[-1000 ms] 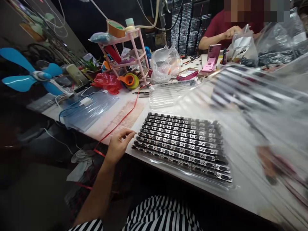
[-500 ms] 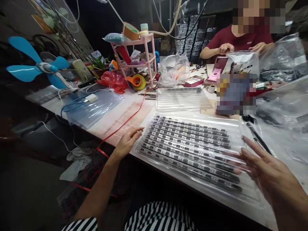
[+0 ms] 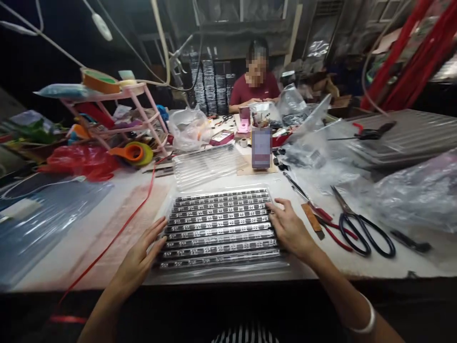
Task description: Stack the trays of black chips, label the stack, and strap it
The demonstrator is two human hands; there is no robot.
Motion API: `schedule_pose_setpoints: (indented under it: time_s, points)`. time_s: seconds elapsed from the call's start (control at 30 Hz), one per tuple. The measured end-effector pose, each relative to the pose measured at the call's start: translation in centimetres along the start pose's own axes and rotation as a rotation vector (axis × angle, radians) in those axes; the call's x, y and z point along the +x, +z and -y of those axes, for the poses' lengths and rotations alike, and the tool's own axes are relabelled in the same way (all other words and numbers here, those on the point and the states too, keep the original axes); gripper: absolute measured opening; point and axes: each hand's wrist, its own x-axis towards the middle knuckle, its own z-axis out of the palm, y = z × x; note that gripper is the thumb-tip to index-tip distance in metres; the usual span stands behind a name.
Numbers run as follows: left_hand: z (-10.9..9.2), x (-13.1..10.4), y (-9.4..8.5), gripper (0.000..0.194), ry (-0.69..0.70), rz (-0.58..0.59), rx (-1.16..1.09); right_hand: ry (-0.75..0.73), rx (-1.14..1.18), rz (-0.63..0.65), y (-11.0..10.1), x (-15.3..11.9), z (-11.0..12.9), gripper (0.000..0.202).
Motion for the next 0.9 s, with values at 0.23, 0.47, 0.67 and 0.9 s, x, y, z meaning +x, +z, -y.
schedule_pose_setpoints:
  time_s: [0.23, 0.47, 0.67, 0.9]
  points:
    - [0.7, 0.3, 1.9, 0.049, 0.017, -0.065, 0.165, -0.107, -0.498, 0.177, 0.9, 0.1, 2.2, 0.049]
    - [-0.5, -1.9, 0.6, 0.046, 0.077, -0.016, 0.144, -0.254, -0.069, 0.283, -1.8, 1.0, -3.0, 0.053]
    - [-1.9, -7.4, -0.4, 0.060, 0.205, 0.176, 0.163, -0.356, 0.148, 0.319, -2.8, 0.1, -8.6, 0.047]
    - [0.1, -7.9, 2.8, 0.061, 0.359, -0.187, 0.307, -0.392, 0.102, 0.199, -2.2, -1.1, -8.3, 0.048]
